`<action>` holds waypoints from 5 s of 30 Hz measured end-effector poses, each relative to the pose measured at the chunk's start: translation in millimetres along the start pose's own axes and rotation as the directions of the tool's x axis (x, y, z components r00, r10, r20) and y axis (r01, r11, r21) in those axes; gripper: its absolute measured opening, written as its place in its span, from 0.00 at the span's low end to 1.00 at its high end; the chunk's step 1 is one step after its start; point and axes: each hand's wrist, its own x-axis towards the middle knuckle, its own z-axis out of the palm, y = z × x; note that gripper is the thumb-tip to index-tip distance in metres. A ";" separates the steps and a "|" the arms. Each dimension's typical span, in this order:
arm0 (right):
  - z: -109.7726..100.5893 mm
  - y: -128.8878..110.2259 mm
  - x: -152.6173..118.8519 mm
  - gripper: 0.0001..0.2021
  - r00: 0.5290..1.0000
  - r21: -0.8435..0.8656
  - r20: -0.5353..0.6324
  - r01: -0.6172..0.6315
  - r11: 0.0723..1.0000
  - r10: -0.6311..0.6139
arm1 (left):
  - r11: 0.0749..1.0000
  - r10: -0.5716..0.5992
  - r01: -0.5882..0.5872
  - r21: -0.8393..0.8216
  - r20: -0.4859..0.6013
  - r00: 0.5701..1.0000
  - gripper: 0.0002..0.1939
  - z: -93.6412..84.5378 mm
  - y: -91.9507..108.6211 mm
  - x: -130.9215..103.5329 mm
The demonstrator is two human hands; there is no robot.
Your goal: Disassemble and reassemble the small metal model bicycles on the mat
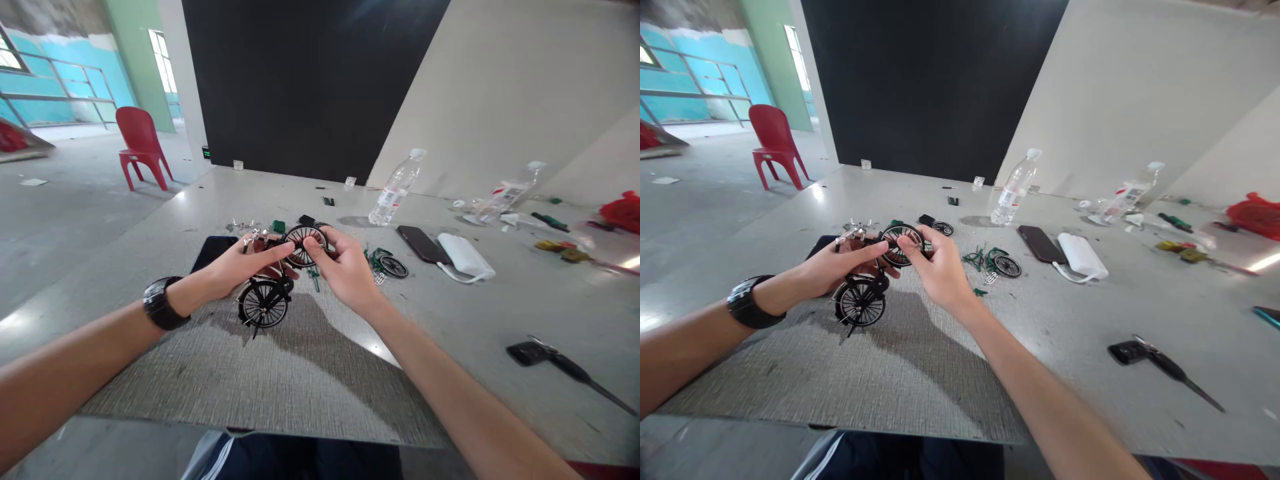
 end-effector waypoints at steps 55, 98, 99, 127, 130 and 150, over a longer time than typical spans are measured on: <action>-4.8 10.0 6.1 0.19 1.000 0.059 0.012 -0.001 0.998 0.000 | 0.998 -0.052 0.052 0.032 0.017 0.998 0.20 -9.8 -9.4 2.4; -6.7 15.9 7.4 0.17 0.993 0.006 0.013 -0.114 0.993 0.114 | 0.991 -0.127 0.127 -0.036 -0.025 0.992 0.17 -9.1 -15.4 4.6; -6.7 15.2 7.2 0.17 0.993 0.007 0.016 -0.115 0.993 0.115 | 0.992 -0.123 0.122 -0.039 -0.025 0.992 0.17 -9.1 -15.5 4.4; -82.1 65.3 25.3 0.08 0.974 -0.774 0.000 -0.144 0.617 0.227 | 0.993 -0.118 0.118 -0.010 -0.041 0.992 0.15 -8.8 -12.5 3.9; -89.0 75.6 26.9 0.08 0.969 -0.803 -0.048 -0.181 0.568 0.241 | 0.993 -0.114 0.114 -0.002 -0.045 0.992 0.16 -8.8 -12.2 3.2; -100.0 68.1 29.7 0.09 0.972 -0.824 -0.001 -0.135 0.551 0.236 | 0.988 -0.152 0.154 0.018 -0.088 0.985 0.17 -4.6 -8.6 0.5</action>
